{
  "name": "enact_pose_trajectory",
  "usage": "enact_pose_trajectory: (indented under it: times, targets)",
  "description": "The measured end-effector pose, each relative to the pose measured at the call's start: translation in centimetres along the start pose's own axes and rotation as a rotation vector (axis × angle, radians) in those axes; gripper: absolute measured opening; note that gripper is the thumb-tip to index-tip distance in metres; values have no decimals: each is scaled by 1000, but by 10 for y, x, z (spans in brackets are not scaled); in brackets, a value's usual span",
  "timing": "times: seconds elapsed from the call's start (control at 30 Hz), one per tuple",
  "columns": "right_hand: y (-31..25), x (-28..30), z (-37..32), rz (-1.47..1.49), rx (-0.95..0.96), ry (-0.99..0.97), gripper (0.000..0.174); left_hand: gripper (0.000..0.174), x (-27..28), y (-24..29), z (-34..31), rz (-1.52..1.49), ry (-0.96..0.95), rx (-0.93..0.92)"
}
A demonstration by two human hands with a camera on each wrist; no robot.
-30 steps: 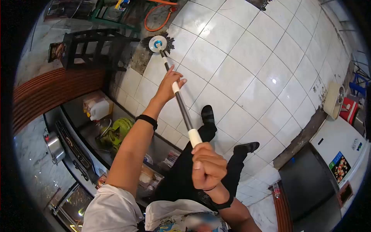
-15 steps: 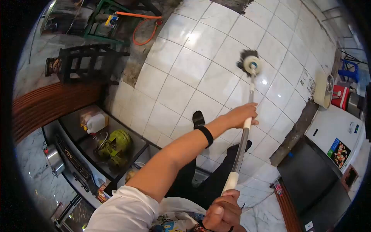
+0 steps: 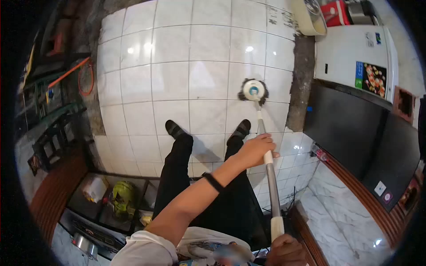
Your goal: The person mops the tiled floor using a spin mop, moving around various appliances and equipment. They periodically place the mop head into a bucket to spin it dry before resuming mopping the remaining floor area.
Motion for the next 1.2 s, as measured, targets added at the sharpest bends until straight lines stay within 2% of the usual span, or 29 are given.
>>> enact_pose_trajectory:
  times: [0.03, 0.1, 0.17, 0.27, 0.3, 0.33, 0.37, 0.43, 0.57, 0.6, 0.63, 0.67, 0.77, 0.8, 0.83, 0.9, 0.93, 0.97, 1.0, 1.03, 1.1, 1.2]
  targets:
    - [-4, 16, -15, 155, 116, -51, 42, 34, -1, 8, -4, 25, 36, 20]
    - [-6, 44, -38, 191, 221, -52, 41, 34, 4, 25, -13, 87, 135, 117]
    - [5, 75, -43, 295, 205, 6, 41, 37, -6, 26, -19, 132, 192, 197]
    - [38, 138, -54, 424, 223, 202, 36, 39, -12, 28, -9, 276, 116, 324]
    - [55, 152, -52, 490, 86, 108, 36, 39, -19, 29, -6, 331, 107, 338]
    - [71, 162, -58, 560, -50, 12, 44, 38, -24, 32, 0, 331, 136, 364]
    - [83, 174, -69, 649, -69, 31, 52, 35, -36, 26, 5, 348, 143, 291]
    - [94, 195, -100, 659, -57, 55, 53, 34, -57, 34, 25, 339, 170, 263]
    - [91, 231, -152, 593, -115, 206, 50, 34, -129, 66, 64, 259, -6, 189]
    - [88, 232, -171, 541, -172, 231, 42, 33, -151, 79, 72, 228, -47, 164]
    - [83, 250, -156, 487, -232, 251, 35, 32, -176, 90, 80, 193, -83, 142]
    - [52, 299, -147, 402, 249, 488, 27, 31, -203, 99, 88, 157, -140, 113]
    - [44, 331, -166, 277, 222, 609, 20, 27, -281, 130, 116, -19, -269, -37]
    - [40, 327, -178, 269, 212, 628, 20, 27, -310, 134, 124, -19, -349, -53]
    - [76, 311, -207, 444, -503, 866, 21, 28, -339, 135, 128, -19, -426, -70]
    - [108, 299, -258, 598, -1244, 1055, 23, 30, -384, 140, 137, -41, -479, -71]
    - [108, 341, -240, 293, -689, 853, 24, 32, -404, 143, 140, -53, -513, -69]
    - [88, 353, -226, 0, -150, 601, 26, 32, -418, 144, 142, -64, -513, -67]
    - [90, 347, -227, -6, -156, 590, 26, 33, -432, 146, 143, -88, -535, -105]
    - [86, 350, -240, -13, -153, 922, 30, 34, -437, 152, 144, -111, -554, -136]
    - [80, 358, -254, -18, -155, 1226, 35, 34, -435, 156, 138, -132, -539, -96]
    - [70, 377, -240, 48, 22, 1007, 44, 35, -418, 157, 132, -65, -531, -85]
Point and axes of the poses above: each hand's wrist, its own z-axis towards the middle knuckle, its own x-axis out of the back of the hand, y = z × x, the point moved 6 cm from there along z, towards the middle knuckle, and after that the axes turned 3 degrees about z, right-handed, at the moved point
